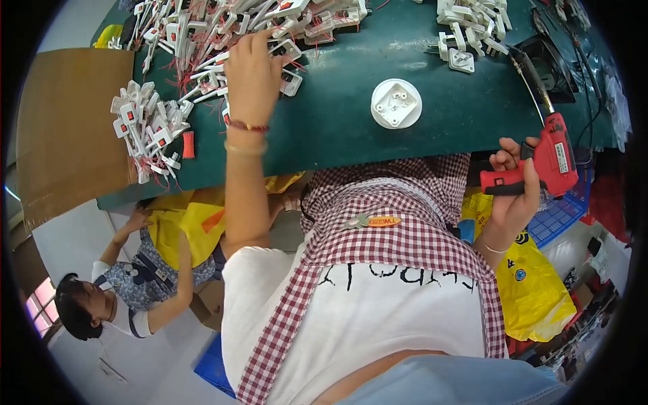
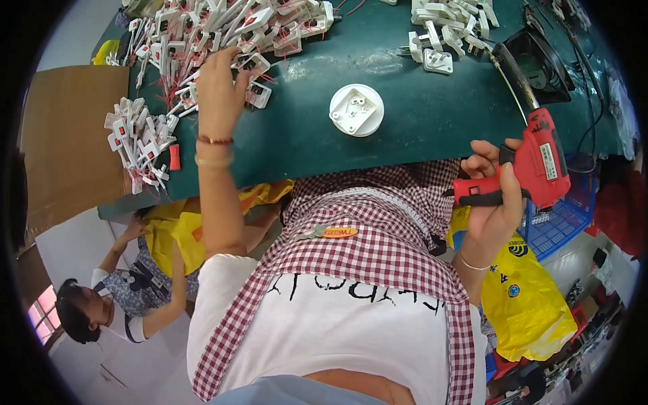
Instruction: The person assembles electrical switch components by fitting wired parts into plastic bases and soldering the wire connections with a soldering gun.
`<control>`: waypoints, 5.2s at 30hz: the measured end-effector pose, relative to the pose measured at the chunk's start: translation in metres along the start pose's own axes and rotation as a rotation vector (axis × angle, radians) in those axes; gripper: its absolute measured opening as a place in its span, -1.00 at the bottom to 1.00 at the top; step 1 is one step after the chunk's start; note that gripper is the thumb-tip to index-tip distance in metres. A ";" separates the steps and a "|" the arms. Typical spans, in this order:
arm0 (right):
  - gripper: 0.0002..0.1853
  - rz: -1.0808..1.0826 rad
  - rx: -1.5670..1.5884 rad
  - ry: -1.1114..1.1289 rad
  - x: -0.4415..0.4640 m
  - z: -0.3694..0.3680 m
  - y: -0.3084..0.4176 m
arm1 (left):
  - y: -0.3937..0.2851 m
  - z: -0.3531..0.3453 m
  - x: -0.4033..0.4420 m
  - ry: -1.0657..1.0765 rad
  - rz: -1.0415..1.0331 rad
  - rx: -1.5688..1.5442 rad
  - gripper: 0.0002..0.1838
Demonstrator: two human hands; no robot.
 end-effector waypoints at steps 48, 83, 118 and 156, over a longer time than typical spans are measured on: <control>-0.80 0.137 -0.372 0.134 0.022 -0.113 -0.033 | -0.129 0.017 -0.002 0.948 1.022 -1.791 -0.48; -0.65 0.284 -0.511 0.234 0.023 -0.120 -0.032 | -0.137 0.008 -0.018 1.292 1.370 -2.327 -0.50; -0.89 0.014 -0.354 0.119 0.005 -0.117 -0.047 | -0.135 0.038 0.002 0.209 0.113 -0.563 -0.87; -0.60 -0.303 -0.687 0.179 -0.070 -0.028 0.015 | -0.133 -0.001 -0.003 0.412 0.154 -0.617 -0.91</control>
Point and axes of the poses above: each hand's wrist, its own x-axis towards the middle knuckle, its own z-axis out of the back of the hand, y = z × x, the point moved 4 cm from there along x, towards the middle knuckle, and after that the axes turned 7 degrees about -y, right-handed, at the moved point
